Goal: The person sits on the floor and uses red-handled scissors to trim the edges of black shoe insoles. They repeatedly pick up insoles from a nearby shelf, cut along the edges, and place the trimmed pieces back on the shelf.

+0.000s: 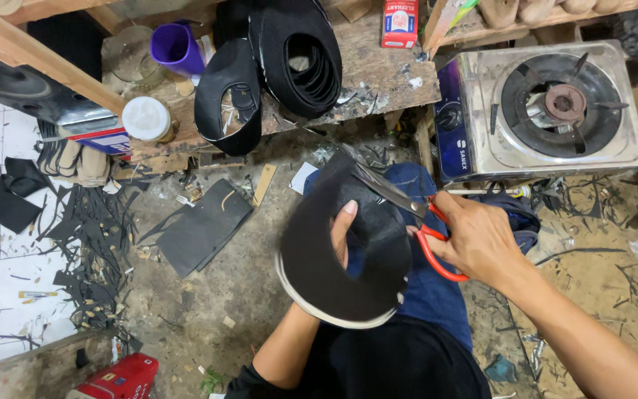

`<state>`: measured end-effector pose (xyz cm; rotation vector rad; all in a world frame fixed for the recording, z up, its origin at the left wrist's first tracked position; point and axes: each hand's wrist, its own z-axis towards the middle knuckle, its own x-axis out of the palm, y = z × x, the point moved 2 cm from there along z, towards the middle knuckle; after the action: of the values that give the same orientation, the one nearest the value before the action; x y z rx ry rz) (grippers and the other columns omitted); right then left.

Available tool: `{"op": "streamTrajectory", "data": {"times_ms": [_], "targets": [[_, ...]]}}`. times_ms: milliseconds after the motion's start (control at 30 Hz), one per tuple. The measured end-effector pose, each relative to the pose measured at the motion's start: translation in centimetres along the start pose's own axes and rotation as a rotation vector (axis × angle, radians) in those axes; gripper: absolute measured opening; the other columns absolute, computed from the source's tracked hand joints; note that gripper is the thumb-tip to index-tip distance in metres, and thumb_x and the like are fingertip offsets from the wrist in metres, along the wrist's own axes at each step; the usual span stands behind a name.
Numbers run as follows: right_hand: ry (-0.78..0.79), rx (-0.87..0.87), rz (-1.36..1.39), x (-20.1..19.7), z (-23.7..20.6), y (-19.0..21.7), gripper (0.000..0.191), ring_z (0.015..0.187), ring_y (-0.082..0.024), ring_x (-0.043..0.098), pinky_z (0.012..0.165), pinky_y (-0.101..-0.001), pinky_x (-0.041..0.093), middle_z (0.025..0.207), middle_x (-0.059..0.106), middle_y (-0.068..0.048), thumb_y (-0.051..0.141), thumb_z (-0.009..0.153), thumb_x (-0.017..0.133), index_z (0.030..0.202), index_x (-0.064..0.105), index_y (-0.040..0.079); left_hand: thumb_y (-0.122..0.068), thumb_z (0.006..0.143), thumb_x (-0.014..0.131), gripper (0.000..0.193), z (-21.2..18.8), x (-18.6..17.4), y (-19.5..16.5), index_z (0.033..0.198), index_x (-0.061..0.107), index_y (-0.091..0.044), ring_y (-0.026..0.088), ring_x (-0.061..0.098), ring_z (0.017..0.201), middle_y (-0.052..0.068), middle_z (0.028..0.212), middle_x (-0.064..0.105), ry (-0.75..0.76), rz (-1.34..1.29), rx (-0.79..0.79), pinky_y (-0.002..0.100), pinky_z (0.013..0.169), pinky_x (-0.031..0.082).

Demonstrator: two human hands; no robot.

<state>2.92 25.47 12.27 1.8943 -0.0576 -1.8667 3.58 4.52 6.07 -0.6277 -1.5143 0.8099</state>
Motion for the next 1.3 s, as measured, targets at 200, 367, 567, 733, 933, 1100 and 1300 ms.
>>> {"op": "streamTrajectory", "data": {"times_ms": [200, 367, 567, 733, 933, 1100, 1300], "targets": [[-0.154, -0.054, -0.108, -0.6, 0.0, 0.9, 0.058, 0.073, -0.037, 0.068, 0.059, -0.0440, 0.052, 0.085, 0.068, -0.015, 0.054, 0.075, 0.078, 0.098, 0.062, 0.003, 0.011, 0.097, 0.057, 0.068, 1.0, -1.5, 0.8, 0.160, 0.034, 0.003, 0.019, 0.067, 0.115, 0.016, 0.131, 0.066, 0.095, -0.163, -0.051, 0.032, 0.104, 0.053], [-0.202, -0.110, -0.153, -1.0, 0.4, 0.9, 0.060, 0.076, -0.034, 0.068, 0.062, -0.0412, 0.053, 0.086, 0.067, -0.013, 0.055, 0.075, 0.079, 0.098, 0.063, 0.003, 0.011, 0.096, 0.056, 0.069, 0.4, -0.8, 0.2, 0.161, 0.033, 0.002, 0.019, 0.067, 0.115, 0.016, 0.133, 0.065, 0.074, -0.196, -0.153, 0.032, 0.102, 0.054], [-0.173, -0.105, -0.176, -1.4, 0.0, 0.8, 0.062, 0.071, -0.033, 0.068, 0.060, -0.0410, 0.053, 0.083, 0.067, -0.013, 0.056, 0.070, 0.081, 0.094, 0.065, 0.002, 0.013, 0.095, 0.055, 0.072, 1.2, -1.6, -0.2, 0.162, 0.031, 0.001, 0.020, 0.068, 0.113, 0.017, 0.133, 0.064, 0.030, -0.205, -0.127, 0.034, 0.100, 0.055], [-0.237, -0.107, -0.199, -1.5, 0.4, 0.8, 0.063, 0.073, -0.033, 0.067, 0.063, -0.0406, 0.053, 0.084, 0.066, -0.013, 0.056, 0.071, 0.082, 0.097, 0.064, 0.001, 0.012, 0.096, 0.054, 0.072, 0.9, -1.3, 0.2, 0.163, 0.029, 0.002, 0.022, 0.068, 0.115, 0.020, 0.135, 0.063, 0.122, -0.232, -0.163, 0.035, 0.103, 0.055], [-0.215, -0.161, -0.217, -1.8, 1.0, 0.8, 0.060, 0.077, -0.033, 0.066, 0.065, -0.0409, 0.052, 0.087, 0.066, -0.013, 0.053, 0.072, 0.082, 0.095, 0.063, 0.002, 0.010, 0.093, 0.059, 0.074, 0.3, -0.7, 0.0, 0.162, 0.031, 0.004, 0.023, 0.066, 0.120, 0.019, 0.138, 0.062, 0.154, -0.228, -0.266, 0.036, 0.105, 0.053], [-0.215, -0.158, -0.175, -1.1, 1.1, -0.1, 0.059, 0.070, -0.034, 0.065, 0.059, -0.0416, 0.051, 0.082, 0.065, -0.012, 0.055, 0.072, 0.081, 0.094, 0.063, 0.003, 0.011, 0.090, 0.060, 0.076, 0.2, -0.8, -0.1, 0.161, 0.032, 0.005, 0.023, 0.065, 0.121, 0.019, 0.140, 0.061, 0.194, -0.220, -0.282, 0.036, 0.107, 0.053], [-0.139, -0.081, -0.093, 1.0, 0.7, -2.0, 0.058, 0.057, -0.036, 0.062, 0.051, -0.0447, 0.048, 0.070, 0.063, -0.014, 0.058, 0.078, 0.079, 0.088, 0.062, 0.003, 0.011, 0.096, 0.059, 0.075, 0.4, -1.5, 0.3, 0.165, 0.032, 0.006, 0.021, 0.064, 0.116, 0.021, 0.139, 0.060, 0.193, -0.195, -0.259, 0.034, 0.101, 0.053]]}}
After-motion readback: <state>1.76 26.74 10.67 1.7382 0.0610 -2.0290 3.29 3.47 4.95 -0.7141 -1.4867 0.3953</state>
